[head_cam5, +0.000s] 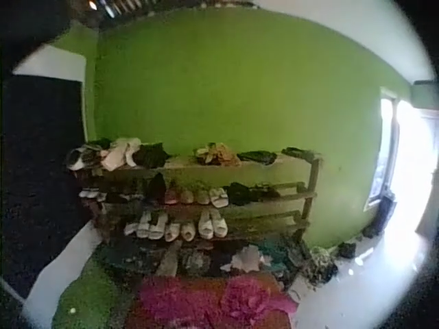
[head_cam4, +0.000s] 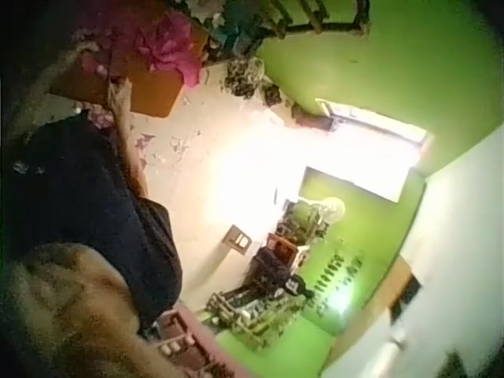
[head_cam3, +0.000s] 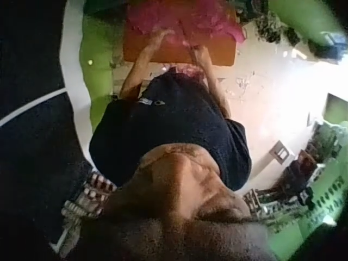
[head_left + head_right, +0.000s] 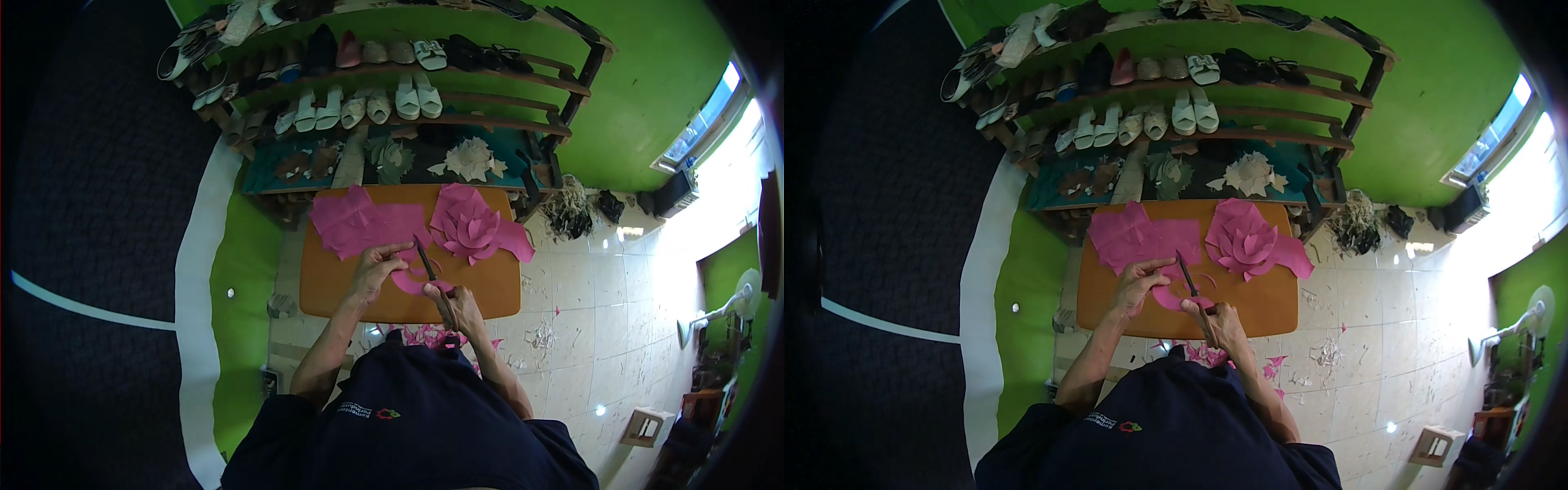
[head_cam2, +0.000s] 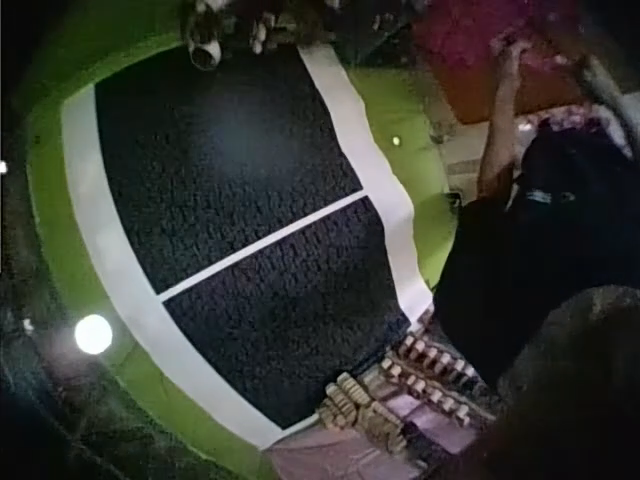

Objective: Cutting pink fabric using a pair of scissors.

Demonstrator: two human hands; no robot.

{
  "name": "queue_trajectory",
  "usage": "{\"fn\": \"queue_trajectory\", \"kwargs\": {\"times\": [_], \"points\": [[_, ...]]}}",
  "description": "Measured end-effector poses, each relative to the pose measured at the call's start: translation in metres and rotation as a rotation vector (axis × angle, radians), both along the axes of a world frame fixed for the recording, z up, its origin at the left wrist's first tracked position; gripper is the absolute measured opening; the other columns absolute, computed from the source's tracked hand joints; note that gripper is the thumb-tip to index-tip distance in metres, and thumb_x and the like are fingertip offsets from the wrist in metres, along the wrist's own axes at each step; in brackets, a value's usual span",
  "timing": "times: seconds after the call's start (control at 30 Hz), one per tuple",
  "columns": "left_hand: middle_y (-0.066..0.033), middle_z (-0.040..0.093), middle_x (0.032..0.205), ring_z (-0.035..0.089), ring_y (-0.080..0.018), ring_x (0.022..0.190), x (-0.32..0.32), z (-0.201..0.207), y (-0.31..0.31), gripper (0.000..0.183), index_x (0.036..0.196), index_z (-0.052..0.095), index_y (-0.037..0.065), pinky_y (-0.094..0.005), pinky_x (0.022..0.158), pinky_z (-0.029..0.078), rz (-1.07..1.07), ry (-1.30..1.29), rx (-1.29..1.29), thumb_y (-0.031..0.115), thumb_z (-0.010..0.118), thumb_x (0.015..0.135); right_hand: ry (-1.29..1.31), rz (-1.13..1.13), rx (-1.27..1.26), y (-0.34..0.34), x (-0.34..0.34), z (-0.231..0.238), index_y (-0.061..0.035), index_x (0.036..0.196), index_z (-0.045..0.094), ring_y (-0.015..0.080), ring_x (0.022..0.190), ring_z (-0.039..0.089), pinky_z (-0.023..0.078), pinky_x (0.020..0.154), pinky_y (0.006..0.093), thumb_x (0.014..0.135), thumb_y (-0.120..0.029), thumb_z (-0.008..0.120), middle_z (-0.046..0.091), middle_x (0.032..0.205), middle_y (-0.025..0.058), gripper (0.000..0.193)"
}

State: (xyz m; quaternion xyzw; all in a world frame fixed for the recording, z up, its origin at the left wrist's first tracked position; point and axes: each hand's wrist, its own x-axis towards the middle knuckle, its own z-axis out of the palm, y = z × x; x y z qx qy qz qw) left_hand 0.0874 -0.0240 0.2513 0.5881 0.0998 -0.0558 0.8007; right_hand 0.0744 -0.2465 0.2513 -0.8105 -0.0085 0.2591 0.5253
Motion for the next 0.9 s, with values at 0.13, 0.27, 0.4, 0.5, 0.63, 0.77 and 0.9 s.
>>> {"fn": "queue_trajectory", "kwargs": {"times": [0.13, 0.27, 0.4, 0.5, 0.63, 0.77, 0.9], "points": [[0.0071, 0.058, 0.070, 0.052, -0.0021, 0.064, -0.005, -0.010, 0.002, 0.043, 0.121, 0.069, 0.002, -0.0170, 0.066, 0.045, -0.056, 0.032, 0.029, -0.005, 0.067, 0.079, -0.141, -0.015, -0.005, -0.003, -0.008, 0.008, 0.0037, 0.058, 0.055, 0.0187, 0.048, 0.053, 0.042, 0.049, 0.0388, 0.084, -0.065, 0.067, 0.046, 0.048, 0.0067, 0.074], [0.0056, 0.062, 0.074, 0.055, -0.0022, 0.065, -0.010, -0.028, -0.004, 0.043, 0.121, 0.069, 0.003, -0.0173, 0.068, 0.047, -0.110, 0.128, 0.007, -0.004, 0.066, 0.079, 0.066, 0.049, -0.114, -0.017, -0.021, -0.013, 0.0018, 0.083, 0.072, 0.0237, 0.053, 0.060, 0.046, 0.056, 0.0408, 0.085, -0.066, 0.064, 0.055, 0.053, 0.0118, 0.068], [0.0023, 0.067, 0.081, 0.062, -0.0051, 0.072, -0.002, -0.044, -0.020, 0.049, 0.127, 0.065, 0.003, -0.0203, 0.075, 0.052, -0.151, 0.185, -0.038, -0.004, 0.065, 0.078, -0.261, -0.022, -0.008, -0.040, -0.046, -0.049, -0.0136, 0.103, 0.076, 0.0266, 0.062, 0.064, 0.048, 0.061, 0.0419, 0.090, -0.057, 0.064, 0.063, 0.065, 0.0139, 0.047], [0.0005, 0.069, 0.084, 0.065, -0.0080, 0.076, 0.017, -0.065, -0.036, 0.055, 0.133, 0.061, 0.005, -0.0219, 0.076, 0.053, -0.155, 0.190, -0.052, -0.003, 0.065, 0.078, -0.170, -0.071, 0.009, -0.066, -0.058, -0.085, -0.0214, 0.111, 0.075, 0.0292, 0.064, 0.065, 0.050, 0.063, 0.0424, 0.093, -0.051, 0.061, 0.067, 0.072, 0.0149, 0.038], [-0.0033, 0.070, 0.099, 0.067, -0.0109, 0.088, 0.067, -0.073, -0.068, 0.061, 0.140, 0.055, 0.009, -0.0219, 0.082, 0.051, -0.075, 0.172, -0.097, 0.002, 0.067, 0.081, 0.189, -0.137, -0.195, -0.099, -0.058, -0.074, -0.0212, 0.111, 0.076, 0.0259, 0.066, 0.066, 0.051, 0.064, 0.0397, 0.093, -0.052, 0.062, 0.070, 0.075, 0.0156, 0.038], [-0.0139, 0.063, 0.125, 0.064, -0.0230, 0.112, 0.111, -0.141, -0.069, 0.059, 0.140, 0.054, 0.006, -0.0322, 0.097, 0.048, -0.027, 0.098, 0.164, 0.013, 0.071, 0.085, 0.372, -0.303, -0.232, -0.122, -0.064, -0.070, 0.0025, 0.093, 0.075, 0.0214, 0.065, 0.064, 0.048, 0.061, 0.0369, 0.082, -0.067, 0.066, 0.066, 0.064, 0.0164, 0.071], [-0.0253, 0.037, 0.151, 0.039, -0.0397, 0.138, 0.092, -0.229, -0.050, 0.060, 0.142, 0.048, 0.001, -0.0507, 0.111, 0.035, -0.023, -0.184, 1.106, 0.027, 0.067, 0.091, 0.338, -0.363, -0.205, -0.140, -0.074, -0.084, 0.0015, 0.068, 0.065, 0.0147, 0.048, 0.053, 0.041, 0.048, 0.0319, 0.080, -0.072, 0.064, 0.053, 0.054, 0.0035, 0.075]]}}
